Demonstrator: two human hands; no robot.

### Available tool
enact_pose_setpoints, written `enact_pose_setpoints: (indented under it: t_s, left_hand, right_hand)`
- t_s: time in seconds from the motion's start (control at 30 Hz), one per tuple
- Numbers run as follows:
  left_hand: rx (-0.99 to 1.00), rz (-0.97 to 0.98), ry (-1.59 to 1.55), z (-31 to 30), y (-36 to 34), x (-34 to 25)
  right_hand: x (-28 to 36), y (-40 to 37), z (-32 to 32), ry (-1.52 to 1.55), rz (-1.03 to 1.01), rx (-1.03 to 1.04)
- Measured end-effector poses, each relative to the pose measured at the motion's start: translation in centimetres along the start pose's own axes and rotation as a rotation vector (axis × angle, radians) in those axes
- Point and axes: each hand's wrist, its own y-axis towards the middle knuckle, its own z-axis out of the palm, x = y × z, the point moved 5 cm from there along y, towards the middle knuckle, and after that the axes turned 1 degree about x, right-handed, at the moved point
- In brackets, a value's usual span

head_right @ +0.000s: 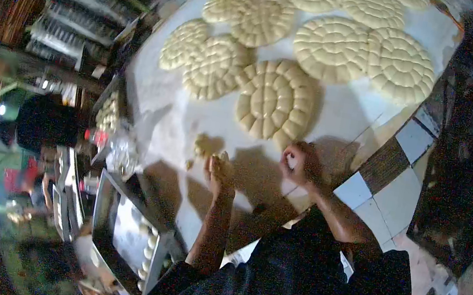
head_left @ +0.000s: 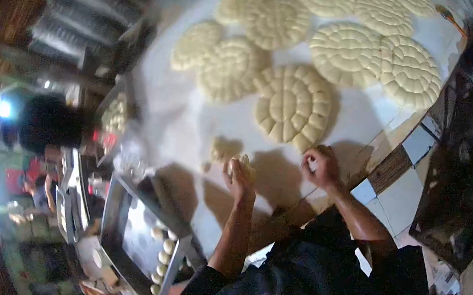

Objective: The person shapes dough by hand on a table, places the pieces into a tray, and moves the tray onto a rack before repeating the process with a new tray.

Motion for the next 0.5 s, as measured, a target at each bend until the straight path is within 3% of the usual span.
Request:
enact_pose_setpoints:
  t_s: [0.03, 0.1, 0.13, 0.2, 0.23, 0.3, 0.33, 0.37, 0.4, 0.43, 0.47, 0.5]
  left_hand:
    - [0.065, -0.126, 0.062, -2.4, -1.0, -1.2]
    - [0.311, -0.362, -0.486, -3.4, -5.2, -2.9]
    - [0.287, -0.339, -0.512, -5.8, -5.8, -2.5]
    - [0.391, 0.851, 0.792, -8.9, -8.0, -4.5]
    - [0.359, 0.849, 0.777, -10.3, -8.4, -4.1]
    - [0.219, 0.220, 0.430, -13.6, -7.5, -1.5]
    - [0.153, -0.086, 0.237, -14.6, -7.7, 0.1]
    - [0.126, -0.090, 0.217, -14.1, -8.0, -0.2]
    - [-0.121, 0.228, 0.368, -13.4, -8.5, -2.6]
    - [-0.367, 0.538, 0.524, -13.6, -9.9, -4.2]
    - [-0.388, 0.516, 0.522, -16.3, -10.1, -3.3]
    - [-0.144, 0.496, 0.468, -19.3, -9.3, -2.0]
  right_hand:
    - [1.2, 0.3, 0.2, -0.041, -0.027, 0.009]
    - [4.3, -0.9, 2.7, -0.101, -0.094, 0.120]
    - [5.6, -2.1, 5.4, -0.046, -0.066, 0.254]
    - [10.2, -4.6, 8.8, 0.012, 0.000, 0.469]
    - [12.3, -6.2, 10.9, -0.003, -0.020, 0.492]
    - [12.3, -8.8, 14.5, 0.400, 0.230, 0.259]
    - [11.3, -9.5, 16.3, 0.384, 0.214, 0.289]
    - [10.3, -10.2, 17.7, 0.461, 0.140, 0.211]
    - [9.9, -11.1, 18.3, 0.541, 0.078, 0.133]
    - [10.8, -10.7, 16.8, 0.650, 0.237, 0.150]
    - [12.0, -9.8, 14.7, 0.710, 0.360, 0.202]
    - [12.0, -8.7, 13.2, 0.767, 0.481, 0.247]
